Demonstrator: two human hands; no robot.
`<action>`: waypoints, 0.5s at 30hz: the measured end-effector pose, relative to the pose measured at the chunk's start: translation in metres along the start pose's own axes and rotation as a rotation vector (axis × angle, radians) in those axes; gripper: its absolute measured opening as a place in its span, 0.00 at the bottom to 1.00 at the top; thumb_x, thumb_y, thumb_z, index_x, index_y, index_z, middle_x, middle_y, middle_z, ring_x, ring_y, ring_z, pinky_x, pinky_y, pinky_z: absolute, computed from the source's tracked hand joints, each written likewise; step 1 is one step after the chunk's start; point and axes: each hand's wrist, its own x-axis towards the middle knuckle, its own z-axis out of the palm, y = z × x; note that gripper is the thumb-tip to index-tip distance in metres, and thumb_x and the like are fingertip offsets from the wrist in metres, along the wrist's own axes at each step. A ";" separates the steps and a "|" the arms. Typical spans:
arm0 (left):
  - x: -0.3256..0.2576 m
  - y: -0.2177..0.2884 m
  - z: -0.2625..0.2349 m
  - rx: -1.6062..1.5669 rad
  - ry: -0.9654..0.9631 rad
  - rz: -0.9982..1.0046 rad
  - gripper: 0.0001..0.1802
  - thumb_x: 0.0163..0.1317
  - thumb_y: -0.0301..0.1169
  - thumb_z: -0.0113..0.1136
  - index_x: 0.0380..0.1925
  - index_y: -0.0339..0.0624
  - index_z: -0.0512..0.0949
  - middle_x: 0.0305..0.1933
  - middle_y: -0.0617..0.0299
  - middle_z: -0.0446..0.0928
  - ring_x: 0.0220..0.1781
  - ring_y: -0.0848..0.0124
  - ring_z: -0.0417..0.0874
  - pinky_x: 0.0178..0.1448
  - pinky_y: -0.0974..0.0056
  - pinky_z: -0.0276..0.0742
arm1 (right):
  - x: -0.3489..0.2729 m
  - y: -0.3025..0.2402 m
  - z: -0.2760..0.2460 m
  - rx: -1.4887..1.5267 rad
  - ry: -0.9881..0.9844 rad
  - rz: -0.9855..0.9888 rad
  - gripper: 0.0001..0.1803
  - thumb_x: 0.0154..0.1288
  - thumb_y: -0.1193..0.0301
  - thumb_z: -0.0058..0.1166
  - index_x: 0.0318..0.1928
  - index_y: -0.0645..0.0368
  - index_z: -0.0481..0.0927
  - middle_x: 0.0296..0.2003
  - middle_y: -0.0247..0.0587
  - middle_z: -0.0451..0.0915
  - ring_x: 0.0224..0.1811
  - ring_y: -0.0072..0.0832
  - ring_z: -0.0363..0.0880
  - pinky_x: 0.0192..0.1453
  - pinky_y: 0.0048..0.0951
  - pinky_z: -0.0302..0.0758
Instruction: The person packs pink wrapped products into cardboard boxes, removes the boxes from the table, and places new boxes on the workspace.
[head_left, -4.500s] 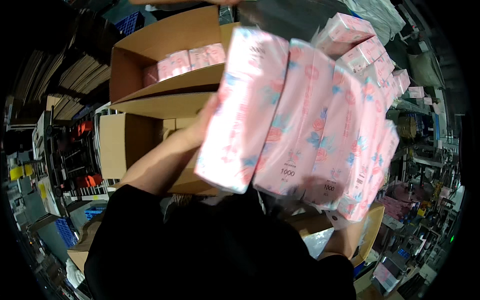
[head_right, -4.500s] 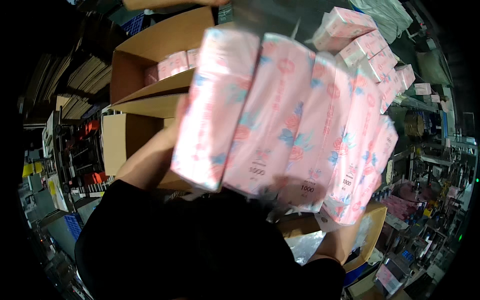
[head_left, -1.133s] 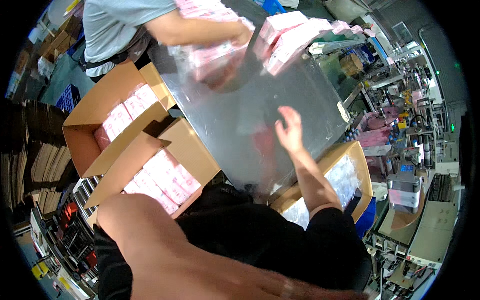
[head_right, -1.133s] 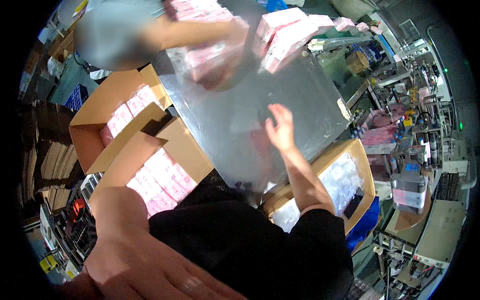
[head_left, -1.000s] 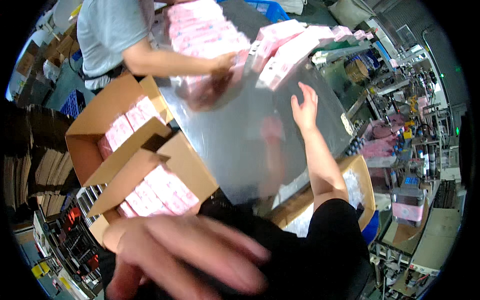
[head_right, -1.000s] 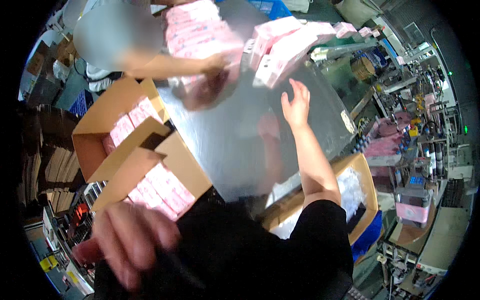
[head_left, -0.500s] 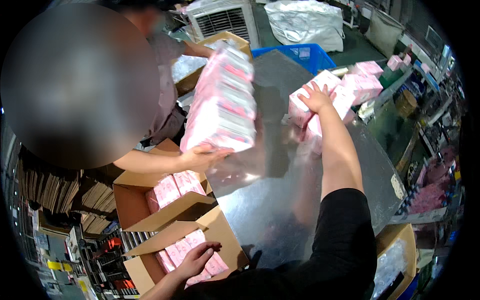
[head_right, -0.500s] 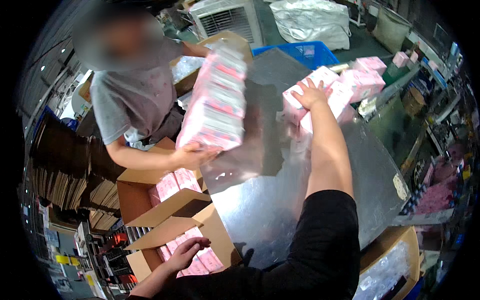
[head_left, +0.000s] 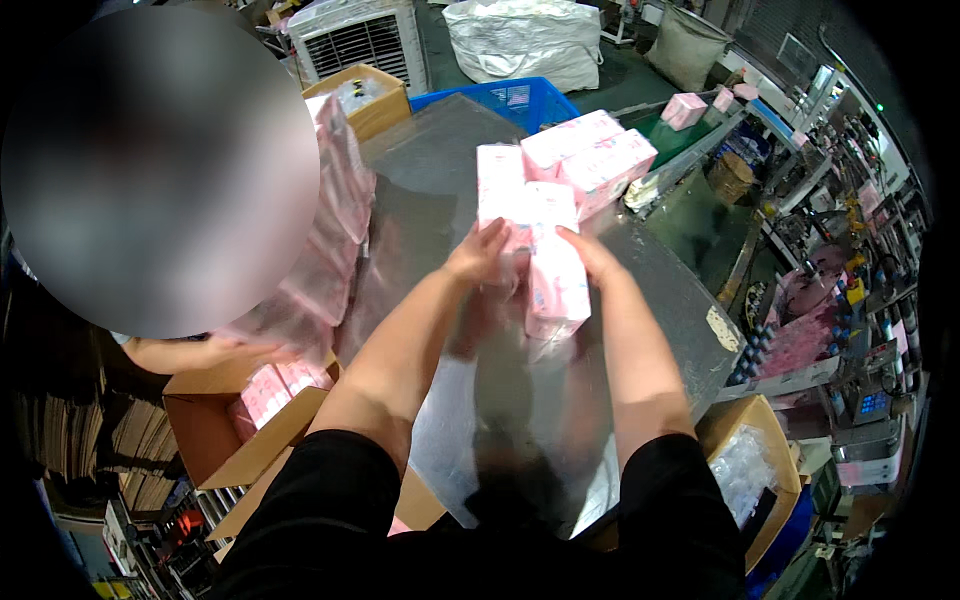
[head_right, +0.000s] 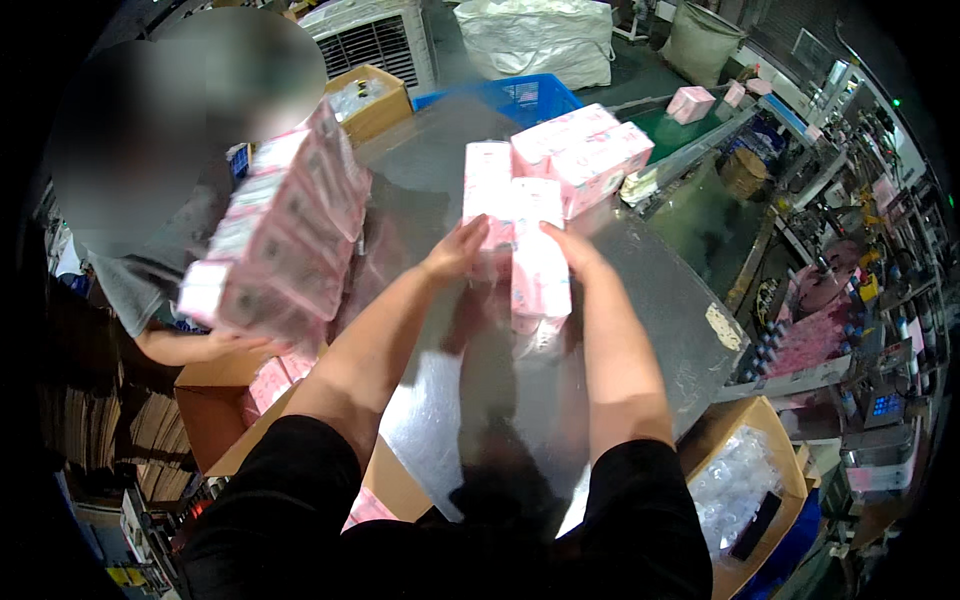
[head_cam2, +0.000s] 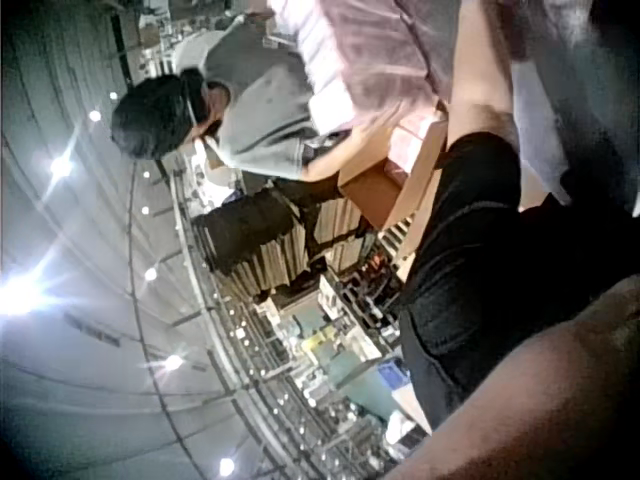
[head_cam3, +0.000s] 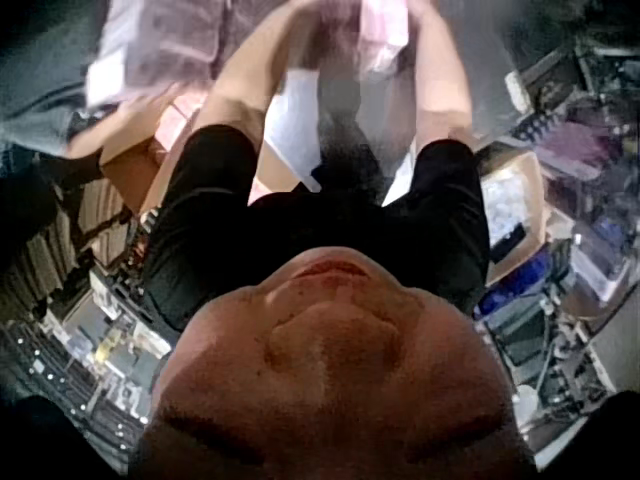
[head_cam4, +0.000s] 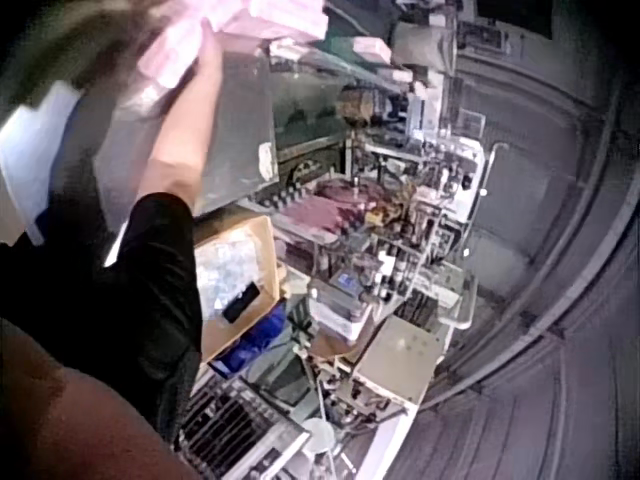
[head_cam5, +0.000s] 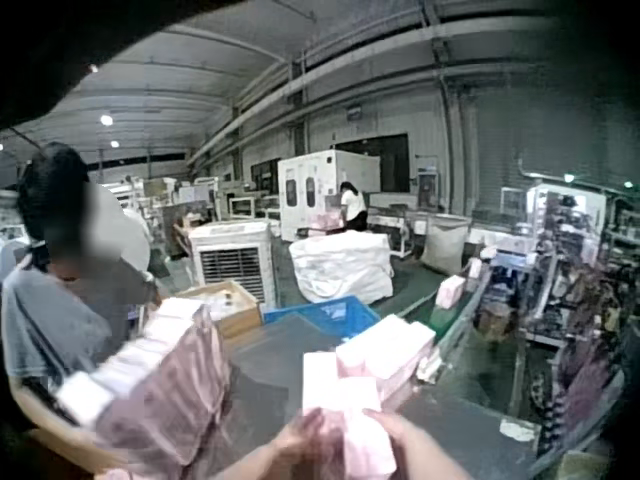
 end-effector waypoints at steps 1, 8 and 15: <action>-0.009 -0.004 0.006 -0.025 -0.117 -0.047 0.32 0.65 0.55 0.54 0.63 0.49 0.72 0.70 0.44 0.64 0.71 0.55 0.67 0.70 0.59 0.64 | -0.008 0.003 0.007 -0.005 0.026 -0.008 0.36 0.63 0.55 0.59 0.65 0.63 0.67 0.56 0.43 0.76 0.52 0.32 0.79 0.53 0.37 0.76; -0.200 0.031 -0.088 0.095 -0.108 -0.033 0.16 0.67 0.38 0.56 0.46 0.38 0.80 0.33 0.51 0.81 0.35 0.66 0.85 0.41 0.62 0.77 | -0.128 0.054 0.086 -0.194 -0.234 0.031 0.35 0.70 0.55 0.51 0.69 0.62 0.60 0.61 0.54 0.72 0.65 0.40 0.69 0.70 0.41 0.63; -0.296 0.042 -0.129 0.881 -0.102 0.036 0.47 0.46 0.58 0.71 0.61 0.39 0.70 0.63 0.25 0.59 0.70 0.28 0.54 0.64 0.37 0.66 | -0.069 -0.005 0.140 -1.206 0.087 -0.483 0.38 0.66 0.54 0.51 0.72 0.56 0.59 0.70 0.61 0.56 0.73 0.53 0.55 0.74 0.49 0.54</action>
